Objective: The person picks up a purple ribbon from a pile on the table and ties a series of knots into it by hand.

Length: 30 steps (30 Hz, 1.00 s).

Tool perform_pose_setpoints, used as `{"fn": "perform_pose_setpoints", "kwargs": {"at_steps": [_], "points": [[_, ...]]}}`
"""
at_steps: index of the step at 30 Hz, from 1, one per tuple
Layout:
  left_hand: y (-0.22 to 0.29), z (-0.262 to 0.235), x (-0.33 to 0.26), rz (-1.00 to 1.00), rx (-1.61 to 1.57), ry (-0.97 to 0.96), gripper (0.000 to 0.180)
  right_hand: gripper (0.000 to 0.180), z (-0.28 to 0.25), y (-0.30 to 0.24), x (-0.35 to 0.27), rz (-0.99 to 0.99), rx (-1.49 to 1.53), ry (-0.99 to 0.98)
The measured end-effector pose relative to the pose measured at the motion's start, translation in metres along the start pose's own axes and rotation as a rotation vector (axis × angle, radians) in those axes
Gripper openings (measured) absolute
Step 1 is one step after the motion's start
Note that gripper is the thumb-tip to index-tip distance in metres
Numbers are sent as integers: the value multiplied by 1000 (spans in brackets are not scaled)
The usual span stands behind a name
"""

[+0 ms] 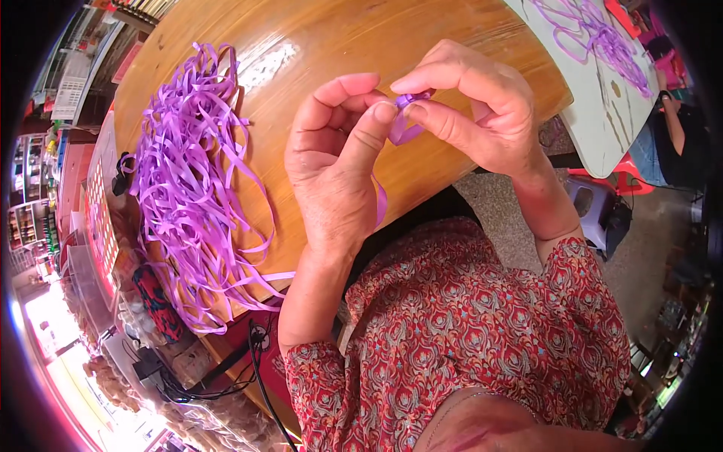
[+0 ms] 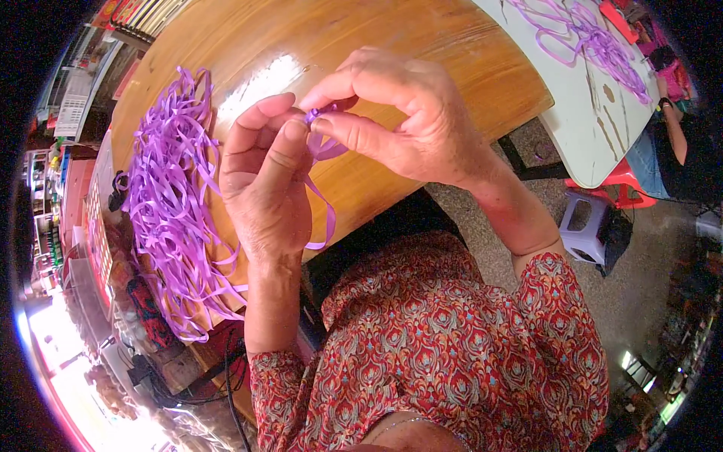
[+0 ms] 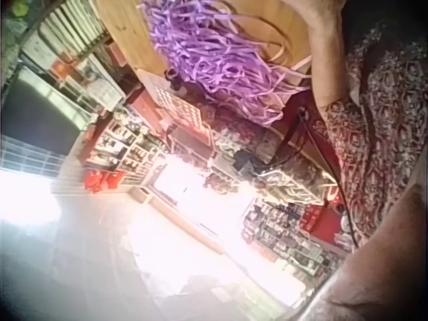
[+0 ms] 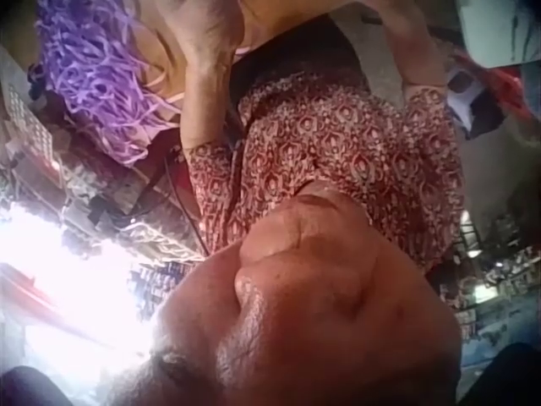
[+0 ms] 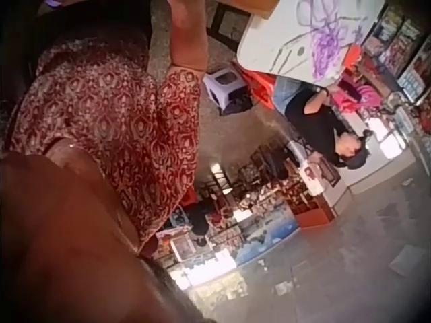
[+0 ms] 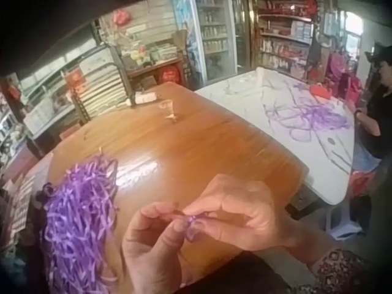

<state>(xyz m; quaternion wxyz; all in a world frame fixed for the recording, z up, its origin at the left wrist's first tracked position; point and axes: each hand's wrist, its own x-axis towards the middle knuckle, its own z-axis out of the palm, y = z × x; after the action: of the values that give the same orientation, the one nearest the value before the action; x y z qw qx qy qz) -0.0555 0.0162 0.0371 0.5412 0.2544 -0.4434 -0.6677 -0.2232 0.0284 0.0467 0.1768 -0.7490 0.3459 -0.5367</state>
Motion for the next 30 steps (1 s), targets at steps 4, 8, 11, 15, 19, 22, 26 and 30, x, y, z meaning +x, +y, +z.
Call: {"fn": "perform_pose_setpoints", "kwargs": {"at_steps": [4, 8, 11, 15, 19, 22, 26, 30], "points": [[-2, -6, 0, -25, 28, -39, 21, 22, -1, 2, 0, -26, -48, -21], [2, -6, -5, -83, 154, -33, 18, 23, 1, 2, 2, -81, -123, -26], [0, -10, -5, -41, 257, -66, 15, 25, 4, 2, 0, -1, -16, 35], [-3, -5, -4, -7, 203, -40, 13, 27, 3, 6, -4, 41, 58, 67], [-4, 5, -5, -54, 37, -8, 12, 26, 1, 7, -4, 27, 58, 16], [-3, 4, -6, -79, 14, -74, 8, 25, 0, 7, -6, 66, 95, 26], [-3, 2, -6, -119, -76, -116, 10, 23, 2, 7, -6, 61, 91, 21], [-1, 3, -8, -82, -6, -86, 11, 22, -1, 7, -7, 41, 96, -5]]}}
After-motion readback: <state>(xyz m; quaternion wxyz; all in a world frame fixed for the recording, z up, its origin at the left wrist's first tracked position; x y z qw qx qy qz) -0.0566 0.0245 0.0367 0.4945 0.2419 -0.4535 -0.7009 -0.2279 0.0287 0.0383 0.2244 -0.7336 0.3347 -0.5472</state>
